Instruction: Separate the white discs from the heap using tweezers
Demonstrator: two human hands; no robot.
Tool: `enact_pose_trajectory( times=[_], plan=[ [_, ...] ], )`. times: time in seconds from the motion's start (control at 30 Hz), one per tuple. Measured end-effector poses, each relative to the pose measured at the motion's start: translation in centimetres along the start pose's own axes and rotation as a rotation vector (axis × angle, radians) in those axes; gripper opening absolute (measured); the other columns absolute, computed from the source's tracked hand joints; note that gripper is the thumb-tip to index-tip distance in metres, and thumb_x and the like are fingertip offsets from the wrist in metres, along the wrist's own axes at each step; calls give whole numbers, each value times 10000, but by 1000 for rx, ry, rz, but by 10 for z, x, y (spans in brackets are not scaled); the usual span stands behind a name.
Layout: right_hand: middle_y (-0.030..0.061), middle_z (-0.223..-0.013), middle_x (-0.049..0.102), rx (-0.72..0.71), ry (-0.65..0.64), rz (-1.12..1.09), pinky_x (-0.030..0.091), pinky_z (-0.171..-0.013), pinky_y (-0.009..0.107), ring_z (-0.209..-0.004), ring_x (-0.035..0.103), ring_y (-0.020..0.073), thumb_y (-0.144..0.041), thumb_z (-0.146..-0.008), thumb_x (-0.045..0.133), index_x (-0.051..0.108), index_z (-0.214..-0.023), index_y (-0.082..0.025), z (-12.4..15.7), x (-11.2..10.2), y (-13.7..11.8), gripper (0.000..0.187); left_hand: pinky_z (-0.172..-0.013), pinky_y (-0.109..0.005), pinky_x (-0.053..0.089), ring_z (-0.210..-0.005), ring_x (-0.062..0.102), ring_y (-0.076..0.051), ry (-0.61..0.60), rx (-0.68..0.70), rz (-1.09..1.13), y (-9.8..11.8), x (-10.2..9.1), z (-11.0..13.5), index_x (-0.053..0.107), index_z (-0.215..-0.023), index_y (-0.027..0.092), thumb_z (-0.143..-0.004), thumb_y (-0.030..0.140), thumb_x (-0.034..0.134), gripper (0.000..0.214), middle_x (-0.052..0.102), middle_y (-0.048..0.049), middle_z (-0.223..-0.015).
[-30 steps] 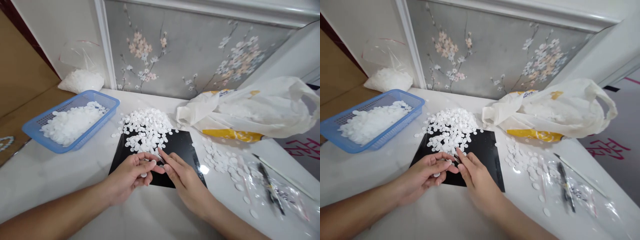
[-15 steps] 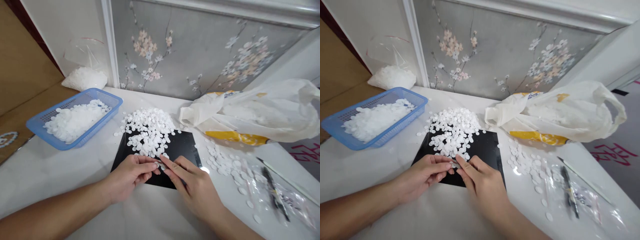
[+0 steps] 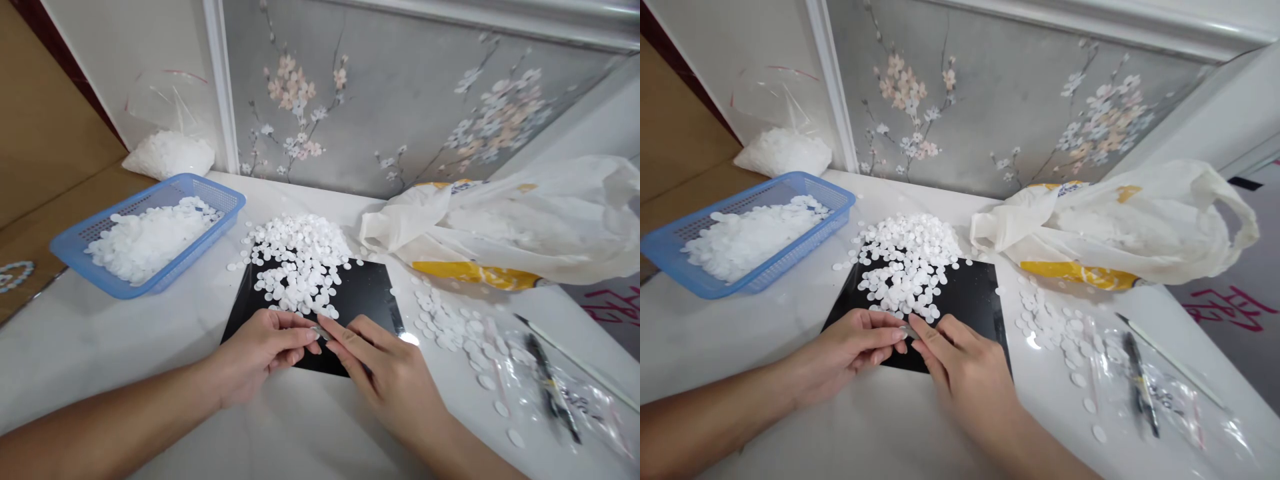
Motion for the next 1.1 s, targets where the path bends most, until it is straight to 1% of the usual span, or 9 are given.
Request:
enact_pose_trajectory(
  times=[0.27,0.5,0.6,0.7,0.8,0.83,0.9,1.0,1.1],
  plan=[
    [41,-710,584,13,1,8,430,-474,193,-582,575,111,-250,-965,418,643,-1201,-173,2,1,0,335,-430,-227,147,-453,312,-36,-2,-16,7,3,2,2,692,-715,134,-696,329,745,203,600,0,-594],
    [32,-695,577,37,-9,-38,424,-461,201,-560,578,112,-246,-962,416,648,-1186,-177,0,0,-1,330,-427,-223,142,-461,307,-32,-7,-20,12,2,3,1,692,-733,125,-709,313,738,194,615,-12,-633],
    [50,-796,632,159,-21,-132,478,-556,228,-640,612,137,-265,-965,383,636,-1158,-210,-4,-2,5,323,-427,-222,149,-470,333,-37,13,-15,-2,2,2,0,685,-767,128,-702,325,738,214,647,-31,-689],
    [62,-906,660,357,-9,-194,498,-644,280,-753,625,179,-312,-969,348,567,-1121,-216,-8,-2,16,283,-429,-215,166,-479,355,-39,45,26,-25,6,-1,-1,659,-776,135,-710,340,724,224,652,-29,-715],
    [-6,-685,605,492,-119,-234,437,-515,251,-567,547,152,-395,-940,417,551,-971,-223,-9,1,25,220,-422,-207,166,-466,349,-33,75,90,-26,11,-6,-1,602,-713,146,-742,337,682,209,631,-10,-692],
    [-24,-630,572,502,-158,-251,413,-493,241,-528,514,140,-397,-926,453,559,-896,-224,-9,4,26,204,-418,-204,161,-462,353,-33,88,110,-14,13,-7,-1,574,-690,150,-750,321,664,203,625,-5,-682],
    [-20,-639,566,475,-193,-289,408,-513,236,-544,514,131,-348,-912,493,582,-800,-219,-8,8,26,193,-406,-200,147,-454,365,-37,115,139,19,16,-9,0,512,-653,160,-764,285,615,196,618,-2,-665],
    [12,-773,586,390,-203,-336,436,-579,247,-627,561,136,-259,-894,518,651,-861,-218,-8,12,24,143,-386,-196,128,-435,378,-40,123,142,45,18,-11,0,459,-628,168,-770,257,558,194,611,-3,-649],
    [5,-782,556,357,-253,-332,432,-572,251,-603,544,128,-214,-850,577,659,-845,-219,-10,14,23,82,-383,-189,136,-439,403,-44,89,132,27,17,-11,0,475,-613,158,-741,204,523,144,627,-23,-659]
  ],
)
Point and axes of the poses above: each hand's wrist, its own z-axis away from the middle knuckle, its own x-axis out of the palm, y = z × x, the point moved 1 cm from there along -z, towards the middle knuckle
